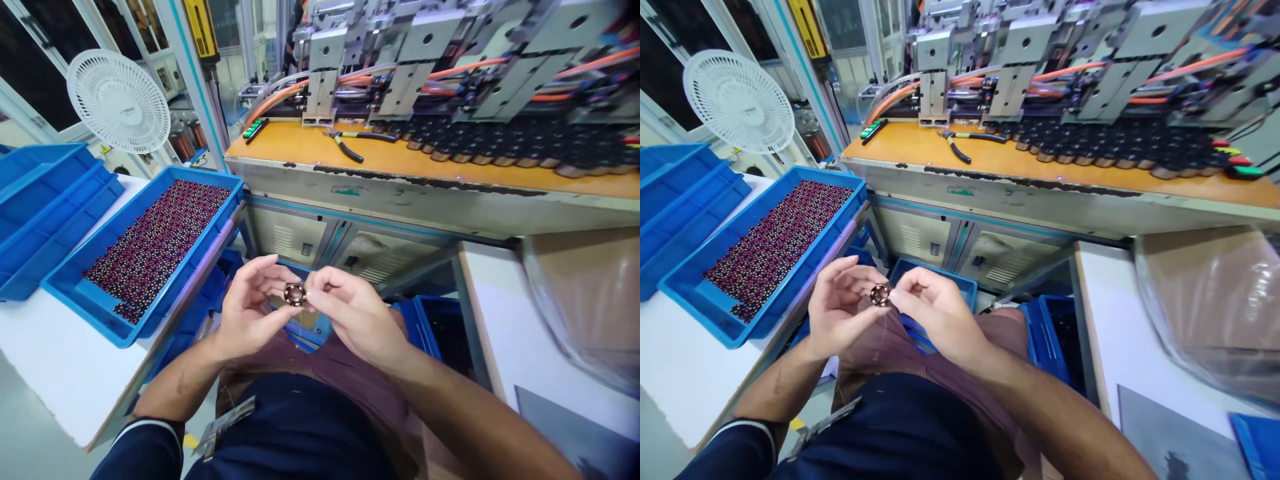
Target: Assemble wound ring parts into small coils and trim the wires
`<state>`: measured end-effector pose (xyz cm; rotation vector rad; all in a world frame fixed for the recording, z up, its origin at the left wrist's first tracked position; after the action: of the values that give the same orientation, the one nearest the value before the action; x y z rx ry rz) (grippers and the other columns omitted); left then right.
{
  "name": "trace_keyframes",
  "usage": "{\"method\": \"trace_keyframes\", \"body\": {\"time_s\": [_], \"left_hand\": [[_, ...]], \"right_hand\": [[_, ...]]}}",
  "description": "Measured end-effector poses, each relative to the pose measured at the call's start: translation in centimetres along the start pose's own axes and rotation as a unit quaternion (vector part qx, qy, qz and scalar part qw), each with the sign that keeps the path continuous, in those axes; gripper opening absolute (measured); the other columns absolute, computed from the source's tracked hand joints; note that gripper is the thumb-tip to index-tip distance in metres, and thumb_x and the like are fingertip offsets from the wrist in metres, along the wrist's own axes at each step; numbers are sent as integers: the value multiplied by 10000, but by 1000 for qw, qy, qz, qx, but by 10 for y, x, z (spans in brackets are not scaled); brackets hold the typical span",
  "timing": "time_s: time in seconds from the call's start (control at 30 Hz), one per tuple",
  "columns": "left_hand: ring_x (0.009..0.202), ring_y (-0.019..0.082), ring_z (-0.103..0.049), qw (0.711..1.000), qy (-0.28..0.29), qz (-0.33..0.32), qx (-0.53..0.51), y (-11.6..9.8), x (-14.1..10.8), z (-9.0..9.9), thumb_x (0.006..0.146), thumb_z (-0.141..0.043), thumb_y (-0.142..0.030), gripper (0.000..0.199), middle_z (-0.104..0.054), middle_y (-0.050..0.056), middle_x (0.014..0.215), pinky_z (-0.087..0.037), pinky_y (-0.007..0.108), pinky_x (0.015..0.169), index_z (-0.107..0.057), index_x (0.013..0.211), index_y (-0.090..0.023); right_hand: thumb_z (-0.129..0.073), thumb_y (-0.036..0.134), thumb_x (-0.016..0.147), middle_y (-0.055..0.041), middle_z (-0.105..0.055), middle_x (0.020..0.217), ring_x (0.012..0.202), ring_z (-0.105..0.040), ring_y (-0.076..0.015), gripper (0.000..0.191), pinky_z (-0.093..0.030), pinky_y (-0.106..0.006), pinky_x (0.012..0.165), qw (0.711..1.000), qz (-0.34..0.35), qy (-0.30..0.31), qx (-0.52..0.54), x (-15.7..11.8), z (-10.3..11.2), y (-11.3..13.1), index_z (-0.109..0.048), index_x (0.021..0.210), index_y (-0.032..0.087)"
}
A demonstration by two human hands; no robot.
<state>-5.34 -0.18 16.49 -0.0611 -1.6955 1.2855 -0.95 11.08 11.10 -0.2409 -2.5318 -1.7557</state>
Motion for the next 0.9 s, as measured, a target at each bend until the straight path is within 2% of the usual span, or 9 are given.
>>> {"method": "trace_keyframes", "body": {"time_s": [0.1,0.23,0.3,0.43,0.5,0.57,0.67,0.77,0.9], "left_hand": [[898,103,-708,999,-11,24,-18,4,-1,6,731,-752,26,791,-679,47,1104,-601,196,799,-456,1393,-290],[951,115,-704,1000,22,12,-11,4,-2,0,761,-727,21,794,-680,63,1150,-595,213,841,-425,1422,-298],[1009,130,-700,999,45,8,-7,3,-2,-6,783,-704,22,796,-674,79,1191,-591,225,872,-401,1445,-302],[1000,139,-709,997,48,43,-46,7,-5,-9,821,-679,-11,748,-680,92,1223,-604,256,865,-394,1440,-318],[936,137,-726,993,31,81,-84,13,-7,-6,821,-691,-32,684,-703,88,1197,-619,264,826,-445,1394,-314],[894,141,-740,985,16,118,-122,19,-10,-3,811,-712,-51,529,-721,86,1179,-626,255,782,-565,1267,-274],[845,143,-747,974,0,162,-159,28,-13,0,798,-742,-100,297,-728,89,1184,-625,240,722,-674,1064,-216],[859,152,-733,968,-6,187,-168,34,-13,-1,771,-783,-172,313,-718,105,1188,-613,248,713,-705,1071,-217],[934,157,-679,978,-2,149,-146,31,-8,-4,674,-860,-199,385,-692,87,1098,-575,239,739,-753,1041,-239]], "right_hand": [[-688,401,936,11,-561,772,740,-508,-115,260,-411,-234,708,1000,4,-10,18,-11,6,-9,-589,838,182],[-741,403,887,0,-568,818,758,-524,-120,263,-433,-223,697,998,28,-22,-50,-13,7,12,-605,890,179],[-746,404,873,-3,-563,801,738,-520,-124,279,-438,-223,672,997,32,-25,-71,-10,4,22,-594,856,171],[-663,405,933,4,-517,752,683,-473,-117,281,-402,-219,604,996,48,-47,-52,-11,0,22,-563,808,173],[-640,389,952,5,-508,746,670,-467,-116,268,-395,-219,587,997,46,-46,-48,-15,-1,15,-554,812,178],[-636,380,955,-2,-521,743,665,-478,-121,266,-408,-223,582,997,38,-30,-58,-17,-2,11,-554,805,177],[-648,389,940,-16,-553,751,687,-515,-134,266,-444,-234,609,995,55,-14,-81,-16,-3,21,-576,810,169],[-658,387,916,-21,-579,744,687,-540,-136,263,-459,-231,613,991,60,-10,-118,-9,-4,35,-582,804,161],[-636,373,891,-8,-560,685,616,-498,-119,274,-408,-215,541,983,16,-1,-183,-3,-8,35,-557,740,159]]}}
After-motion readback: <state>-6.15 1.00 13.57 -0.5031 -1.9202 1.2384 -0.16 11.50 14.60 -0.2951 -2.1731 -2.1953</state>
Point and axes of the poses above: each hand's wrist, its own x-axis towards the middle knuckle, its own z-axis out of the back of the hand, y = z × x, the point moved 9 cm from there along x, towards the middle knuckle
